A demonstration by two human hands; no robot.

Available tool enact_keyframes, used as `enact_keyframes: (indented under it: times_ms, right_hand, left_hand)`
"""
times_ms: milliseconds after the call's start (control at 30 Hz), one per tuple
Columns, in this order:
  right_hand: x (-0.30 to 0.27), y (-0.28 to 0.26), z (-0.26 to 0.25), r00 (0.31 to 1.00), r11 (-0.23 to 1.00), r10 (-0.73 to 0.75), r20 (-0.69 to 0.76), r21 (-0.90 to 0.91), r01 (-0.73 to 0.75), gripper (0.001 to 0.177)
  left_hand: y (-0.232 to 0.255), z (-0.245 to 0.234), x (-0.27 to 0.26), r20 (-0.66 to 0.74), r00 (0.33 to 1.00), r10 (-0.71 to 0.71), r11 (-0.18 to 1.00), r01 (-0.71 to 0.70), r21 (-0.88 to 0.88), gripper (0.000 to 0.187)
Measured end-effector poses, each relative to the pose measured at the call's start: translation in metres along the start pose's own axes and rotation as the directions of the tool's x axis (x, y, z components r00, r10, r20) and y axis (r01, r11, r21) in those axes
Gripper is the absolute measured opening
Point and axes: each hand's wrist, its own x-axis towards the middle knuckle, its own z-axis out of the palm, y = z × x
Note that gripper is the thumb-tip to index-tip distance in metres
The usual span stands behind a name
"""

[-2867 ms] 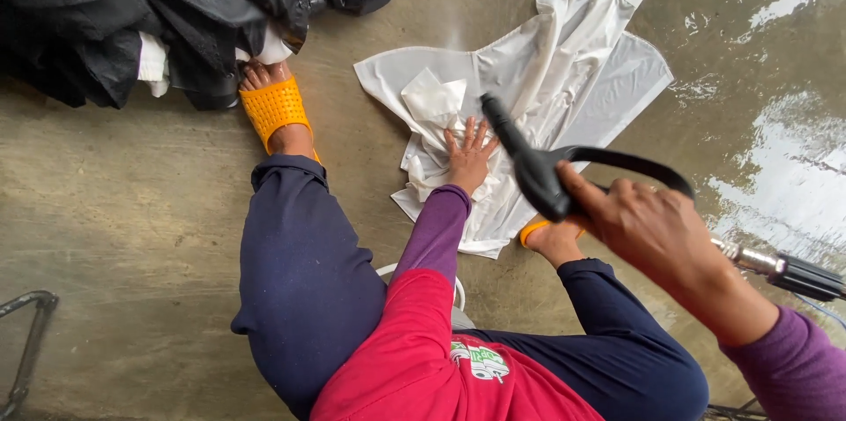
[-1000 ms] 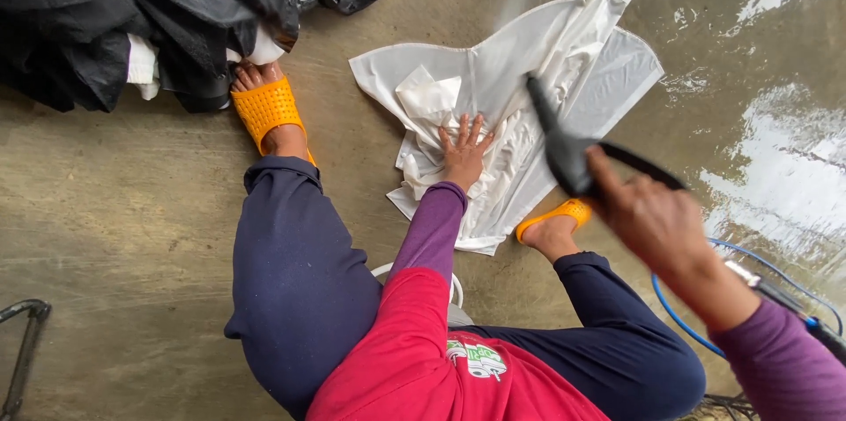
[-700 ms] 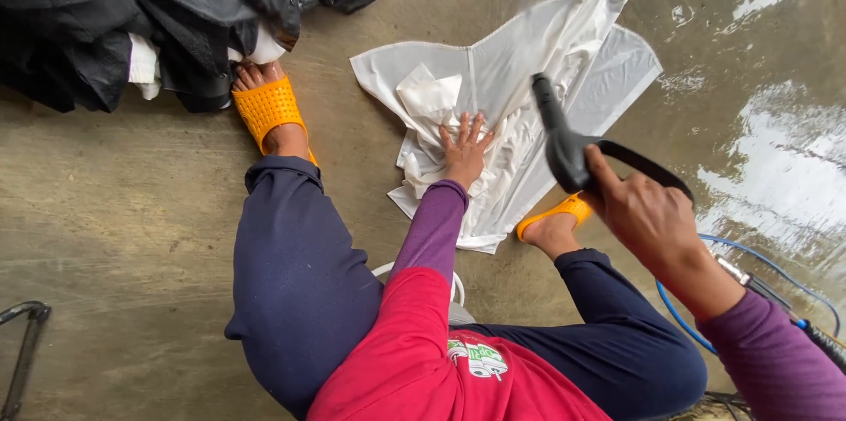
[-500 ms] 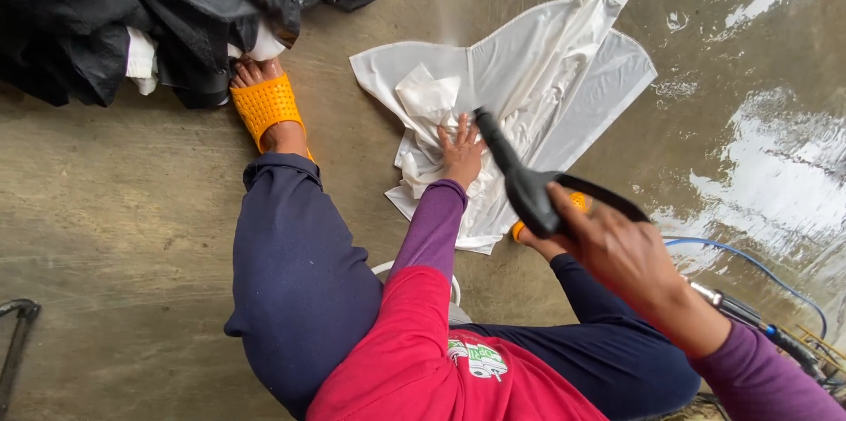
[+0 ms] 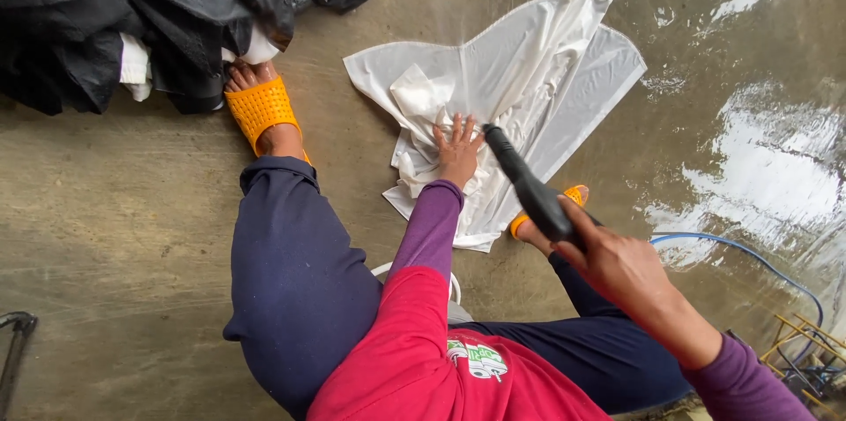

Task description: The person sits on a low stool and uses a high-pressure water spray gun to clean a white garment laid out on the concrete floor. They hold the fabric with one hand while spraying it with the other, moving the nozzle across the material to rinse it.

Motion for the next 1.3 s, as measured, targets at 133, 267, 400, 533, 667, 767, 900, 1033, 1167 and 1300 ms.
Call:
enact_keyframes:
  times_ms: [133, 267, 400, 533, 667, 767, 900, 1033, 1167, 1300]
  right_hand:
    - [-0.008, 0.017, 0.022, 0.984, 0.905, 0.144, 0.101, 0.390, -0.172, 0.070]
    - [-0.018, 0.019, 0.068, 0.977, 0.757, 0.172, 0.128, 0.617, -0.214, 0.069]
    - [-0.013, -0.003, 0.060, 0.986, 0.728, 0.115, 0.123, 0.665, -0.168, 0.066]
    - [-0.012, -0.022, 0.046, 0.994, 0.743, 0.103, 0.040, 0.661, -0.104, 0.056]
    - [-0.010, -0.030, 0.043, 0.993, 0.779, 0.119, 0.018, 0.619, -0.104, 0.055]
    - [-0.004, -0.027, 0.070, 0.997, 0.800, 0.064, -0.035, 0.599, -0.030, 0.053]
    - [-0.006, -0.033, 0.068, 0.996, 0.802, 0.041, -0.073, 0.597, 0.011, 0.054]
    - [0.002, -0.024, 0.067, 0.994, 0.759, 0.085, -0.067, 0.651, -0.021, 0.045]
    - [-0.007, -0.024, 0.049, 0.992, 0.712, 0.115, -0.059, 0.701, -0.041, 0.044]
    - [-0.009, -0.005, 0.053, 0.961, 0.619, 0.270, -0.063, 0.776, -0.123, 0.032]
  left_hand:
    - [-0.008, 0.007, -0.005, -0.080, 0.995, 0.053, 0.996, -0.058, -0.062, 0.057]
    - [-0.001, 0.060, 0.039, -0.074, 0.997, 0.030, 0.997, -0.035, -0.075, 0.053]
    - [-0.002, 0.035, 0.017, -0.075, 0.996, 0.046, 0.999, -0.046, 0.005, 0.054]
    - [-0.007, 0.008, -0.007, -0.062, 0.996, 0.064, 0.995, -0.058, 0.082, 0.060]
    - [-0.004, 0.052, 0.029, -0.131, 0.990, 0.048, 0.998, -0.055, -0.044, 0.054]
    - [0.004, 0.082, 0.054, -0.174, 0.983, 0.067, 0.981, -0.034, 0.188, 0.104]
    - [-0.006, 0.039, 0.010, -0.214, 0.972, 0.100, 0.994, -0.105, -0.013, 0.057]
    - [-0.012, 0.013, -0.009, -0.135, 0.988, 0.071, 0.938, -0.021, 0.345, 0.063]
    - [-0.003, 0.061, 0.030, -0.312, 0.948, 0.068, 0.998, -0.069, 0.008, 0.049]
    - [-0.005, 0.050, 0.042, -0.670, 0.732, -0.119, 0.959, -0.089, -0.268, 0.026]
